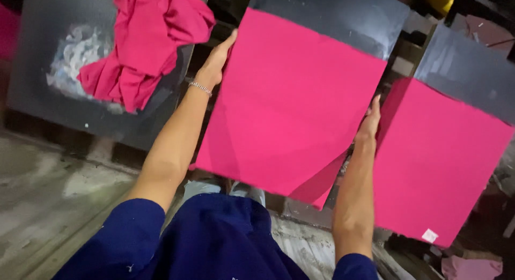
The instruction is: The person repeatedly picks up pink and black t-shirts, unfolds them, and lays them flat on a series of dark rectangular boards. The shirts are smoothed out by hand and placed one at a time across multiple boards in a row.
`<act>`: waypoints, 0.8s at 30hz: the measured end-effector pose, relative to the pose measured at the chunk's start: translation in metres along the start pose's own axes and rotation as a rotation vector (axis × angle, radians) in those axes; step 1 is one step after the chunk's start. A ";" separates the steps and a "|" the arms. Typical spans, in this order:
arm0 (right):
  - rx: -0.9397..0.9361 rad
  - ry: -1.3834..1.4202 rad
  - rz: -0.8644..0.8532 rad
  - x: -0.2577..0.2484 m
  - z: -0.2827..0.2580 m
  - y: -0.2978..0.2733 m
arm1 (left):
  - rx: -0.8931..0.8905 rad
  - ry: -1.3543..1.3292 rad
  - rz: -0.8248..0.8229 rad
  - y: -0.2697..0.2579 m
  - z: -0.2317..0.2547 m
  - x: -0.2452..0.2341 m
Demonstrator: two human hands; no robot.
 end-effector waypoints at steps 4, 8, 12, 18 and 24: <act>-0.154 0.036 0.136 0.005 -0.052 0.061 | 0.434 0.106 0.158 0.048 0.036 0.002; -0.747 -0.303 0.434 -0.035 -0.101 0.062 | 1.040 0.517 0.372 0.024 0.078 0.008; -1.111 -0.570 0.606 -0.041 -0.118 0.046 | 1.300 0.720 0.403 0.017 0.088 0.018; -0.927 -0.928 0.602 -0.053 -0.100 0.113 | 1.119 0.932 0.370 0.063 0.073 0.008; -0.469 -0.841 0.550 -0.037 -0.102 0.090 | 0.975 1.010 0.263 0.017 0.095 -0.004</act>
Point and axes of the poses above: each hand's wrist, its own y-axis towards the middle knuckle, its own x-axis out of the palm, z = x × y, the point moved 6 cm from there along y, towards the middle knuckle, and after that the axes turned 4 degrees about x, right-handed, at the moved point
